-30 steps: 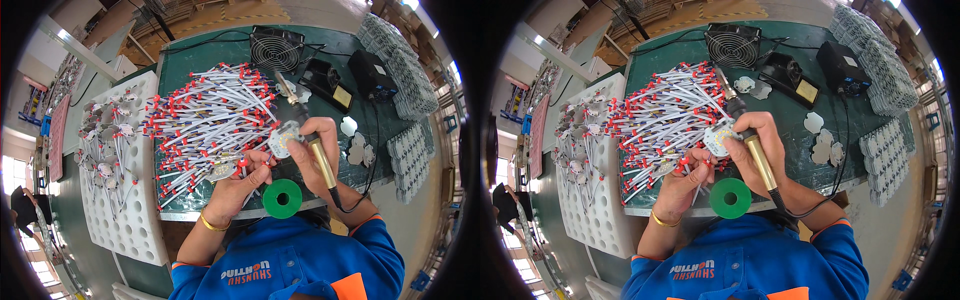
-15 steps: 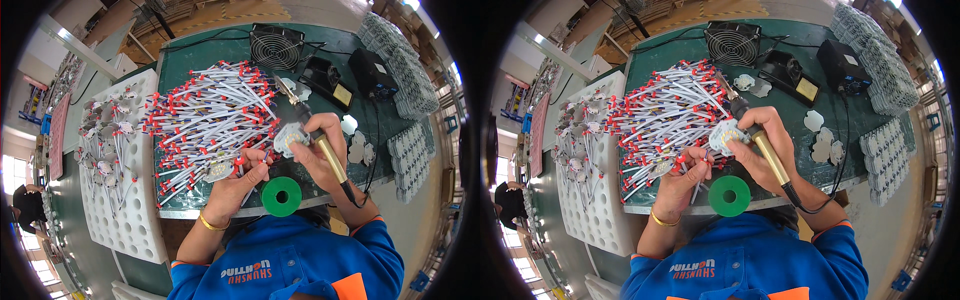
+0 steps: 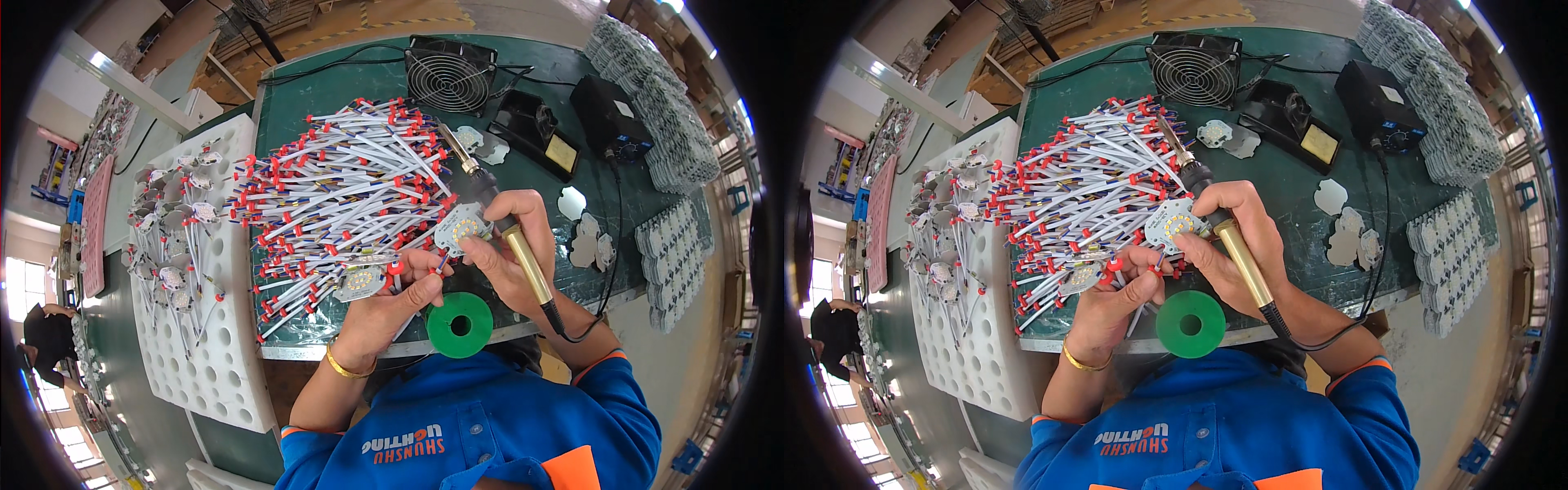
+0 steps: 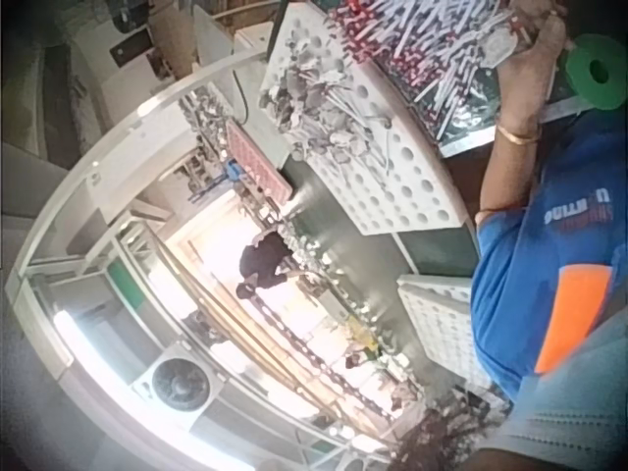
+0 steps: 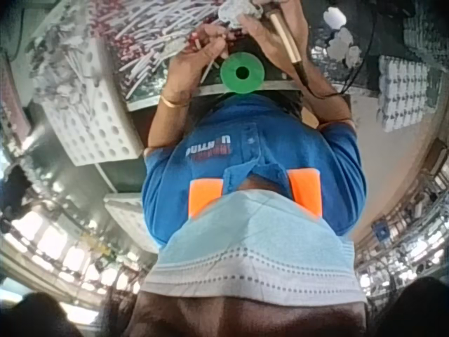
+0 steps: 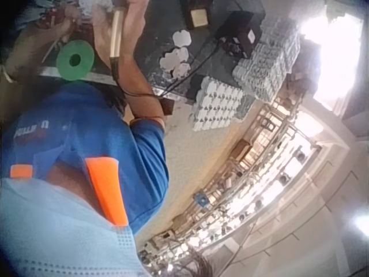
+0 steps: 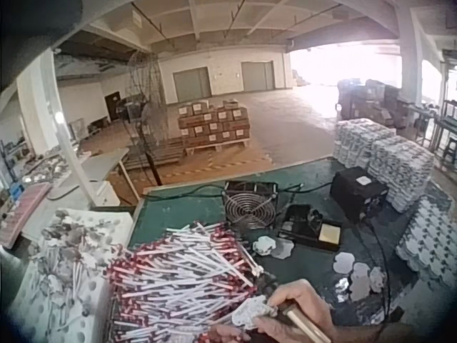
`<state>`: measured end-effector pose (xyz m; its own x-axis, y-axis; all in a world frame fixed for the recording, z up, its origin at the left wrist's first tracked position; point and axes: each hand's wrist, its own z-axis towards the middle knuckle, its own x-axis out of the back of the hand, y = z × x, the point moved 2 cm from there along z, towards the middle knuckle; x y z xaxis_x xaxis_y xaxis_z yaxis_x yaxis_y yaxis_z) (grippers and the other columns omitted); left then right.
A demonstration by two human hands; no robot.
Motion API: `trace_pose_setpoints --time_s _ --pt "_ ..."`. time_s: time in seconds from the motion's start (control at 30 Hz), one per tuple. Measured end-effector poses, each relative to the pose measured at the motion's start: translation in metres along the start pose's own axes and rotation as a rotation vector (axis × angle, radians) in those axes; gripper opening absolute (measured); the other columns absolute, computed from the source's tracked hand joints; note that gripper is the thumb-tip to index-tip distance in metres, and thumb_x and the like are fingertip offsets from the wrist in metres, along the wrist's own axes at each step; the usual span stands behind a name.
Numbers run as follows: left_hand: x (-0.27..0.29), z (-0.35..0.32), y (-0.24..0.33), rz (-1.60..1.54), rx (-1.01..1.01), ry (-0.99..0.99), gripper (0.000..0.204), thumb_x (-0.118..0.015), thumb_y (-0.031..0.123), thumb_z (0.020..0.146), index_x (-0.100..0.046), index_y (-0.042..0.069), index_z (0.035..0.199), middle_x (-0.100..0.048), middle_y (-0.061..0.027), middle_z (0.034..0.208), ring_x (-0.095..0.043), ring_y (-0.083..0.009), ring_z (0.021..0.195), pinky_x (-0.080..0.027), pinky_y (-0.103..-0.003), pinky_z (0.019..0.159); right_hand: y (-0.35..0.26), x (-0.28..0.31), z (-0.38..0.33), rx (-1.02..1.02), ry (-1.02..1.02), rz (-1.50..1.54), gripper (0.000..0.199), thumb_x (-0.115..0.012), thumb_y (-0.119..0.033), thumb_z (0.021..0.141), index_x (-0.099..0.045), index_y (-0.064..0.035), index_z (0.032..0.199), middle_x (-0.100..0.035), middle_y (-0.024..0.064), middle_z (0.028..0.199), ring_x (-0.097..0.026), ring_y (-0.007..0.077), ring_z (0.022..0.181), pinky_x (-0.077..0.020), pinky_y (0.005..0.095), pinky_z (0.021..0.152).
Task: The person solders wires onto LED circuit boards using a soldering iron and solder wire, moves foam trays on the table, and solders more wires to LED boards.
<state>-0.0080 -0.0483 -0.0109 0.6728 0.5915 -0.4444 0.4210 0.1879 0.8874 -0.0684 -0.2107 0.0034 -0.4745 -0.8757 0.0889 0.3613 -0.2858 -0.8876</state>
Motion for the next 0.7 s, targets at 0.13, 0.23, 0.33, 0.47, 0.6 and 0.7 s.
trace_pose_setpoints --time_s 0.13,0.23,0.33,0.47,0.6,0.7 --pt "0.0 0.001 0.0 0.006 0.012 0.006 0.021 -0.062 0.015 0.085 -0.057 0.001 0.1 -0.061 -0.0066 0.094 -0.054 -0.0096 0.07 -0.044 -0.022 0.065 0.0 0.0 -0.001 -0.004 0.0 -0.001 0.034 -0.071 -0.01 0.077 -0.046 -0.005 0.099 -0.051 0.0048 0.088 -0.047 0.0077 0.068 -0.0419 0.0219 0.058" --pt "-0.001 0.001 0.0 0.002 0.019 0.021 0.021 -0.062 0.016 0.086 -0.057 0.001 0.099 -0.061 -0.0051 0.089 -0.054 -0.0087 0.068 -0.044 -0.021 0.062 -0.001 0.002 0.0 0.027 -0.012 -0.028 0.033 -0.071 -0.01 0.077 -0.046 -0.0048 0.098 -0.051 0.0047 0.086 -0.047 0.0078 0.067 -0.0419 0.0223 0.059" --pt "-0.003 0.001 0.002 0.019 0.07 0.027 0.02 -0.061 0.017 0.086 -0.057 0.001 0.098 -0.059 -0.0024 0.081 -0.053 -0.0074 0.066 -0.043 -0.02 0.059 -0.002 0.004 0.001 -0.005 -0.042 0.006 0.033 -0.071 -0.01 0.077 -0.046 -0.0051 0.098 -0.051 0.0049 0.085 -0.048 0.0085 0.068 -0.0419 0.0231 0.059" --pt "-0.002 0.001 0.001 0.034 0.077 0.039 0.018 -0.06 0.017 0.087 -0.057 0.002 0.097 -0.058 -0.0004 0.075 -0.051 -0.0063 0.063 -0.042 -0.019 0.057 -0.013 0.006 0.006 0.168 -0.111 -0.166 0.031 -0.07 -0.008 0.076 -0.047 -0.0052 0.097 -0.053 0.0075 0.084 -0.053 0.0137 0.067 -0.0433 0.0256 0.059" --pt "0.003 0.002 -0.004 0.081 0.05 0.083 0.017 -0.059 0.017 0.088 -0.056 0.002 0.096 -0.058 -0.0011 0.073 -0.051 -0.0063 0.063 -0.041 -0.019 0.057 -0.02 0.004 0.003 0.271 -0.188 -0.215 0.029 -0.069 -0.003 0.074 -0.049 -0.0057 0.095 -0.056 0.0123 0.084 -0.059 0.0262 0.069 -0.0468 0.0316 0.061" --pt "0.0 0.001 -0.003 0.097 -0.001 0.077 0.017 -0.059 0.014 0.087 -0.053 0.002 0.099 -0.059 -0.0023 0.074 -0.052 -0.0072 0.065 -0.043 -0.02 0.059 -0.02 0.004 0.002 0.268 -0.092 -0.279 0.03 -0.069 -0.003 0.074 -0.048 -0.0063 0.096 -0.056 0.0104 0.085 -0.059 0.0206 0.07 -0.0463 0.0297 0.06"
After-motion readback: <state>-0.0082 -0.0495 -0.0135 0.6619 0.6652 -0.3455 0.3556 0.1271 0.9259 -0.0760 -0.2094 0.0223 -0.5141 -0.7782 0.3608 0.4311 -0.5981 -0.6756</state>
